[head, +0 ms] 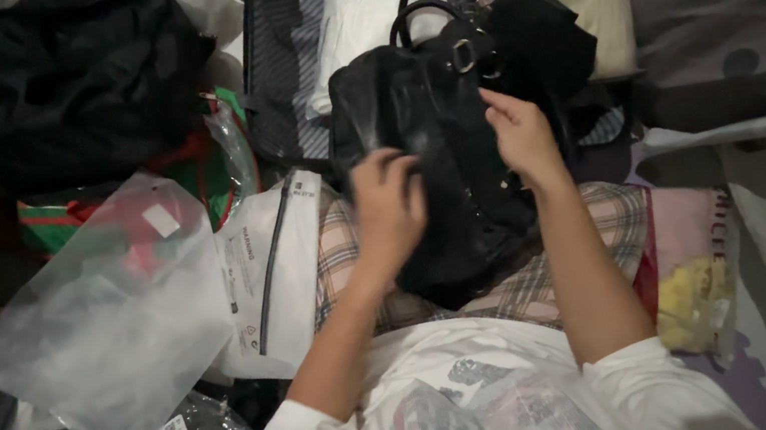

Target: The person sits cross-legged and handles several black handbags and plastic-wrapped packages. They open and close bag clasps, adjust straps, and place items into or remove them from clear plastic bags. The person repeatedly picks up, turns over, and sets down the bags and packages.

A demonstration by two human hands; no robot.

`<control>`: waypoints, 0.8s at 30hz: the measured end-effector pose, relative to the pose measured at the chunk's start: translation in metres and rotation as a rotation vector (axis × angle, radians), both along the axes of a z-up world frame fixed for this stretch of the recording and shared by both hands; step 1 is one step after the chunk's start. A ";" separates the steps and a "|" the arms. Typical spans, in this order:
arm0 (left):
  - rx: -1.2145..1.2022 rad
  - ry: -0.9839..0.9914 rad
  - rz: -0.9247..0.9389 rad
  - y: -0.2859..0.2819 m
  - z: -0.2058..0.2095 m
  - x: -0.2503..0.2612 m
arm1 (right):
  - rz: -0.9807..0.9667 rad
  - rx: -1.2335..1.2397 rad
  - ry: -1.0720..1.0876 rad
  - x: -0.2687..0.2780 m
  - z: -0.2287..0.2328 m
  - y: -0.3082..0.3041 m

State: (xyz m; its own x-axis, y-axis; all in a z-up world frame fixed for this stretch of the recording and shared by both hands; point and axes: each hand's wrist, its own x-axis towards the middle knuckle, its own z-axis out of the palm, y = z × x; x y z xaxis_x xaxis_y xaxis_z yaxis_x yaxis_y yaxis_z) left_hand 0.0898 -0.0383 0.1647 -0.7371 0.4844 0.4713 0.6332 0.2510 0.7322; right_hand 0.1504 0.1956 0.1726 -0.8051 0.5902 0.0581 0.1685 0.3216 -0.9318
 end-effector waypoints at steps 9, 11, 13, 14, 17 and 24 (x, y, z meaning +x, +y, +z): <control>0.134 -0.596 -0.081 0.071 -0.041 -0.009 | 0.111 0.336 -0.107 0.007 0.030 -0.077; 0.111 -0.526 -0.045 0.075 -0.061 -0.013 | 0.152 0.254 -0.175 0.004 0.040 -0.083; 0.098 -0.430 -0.014 0.079 -0.081 -0.018 | 0.229 0.266 -0.136 0.005 0.053 -0.091; 0.151 -0.575 -0.030 0.079 -0.090 -0.020 | 0.285 0.318 -0.062 0.008 0.059 -0.098; 0.452 -1.026 -0.174 0.072 -0.110 -0.035 | 0.139 0.583 0.222 0.024 0.076 -0.105; 0.909 -1.397 -0.490 0.060 -0.110 -0.039 | 0.038 0.879 0.077 0.022 0.043 -0.049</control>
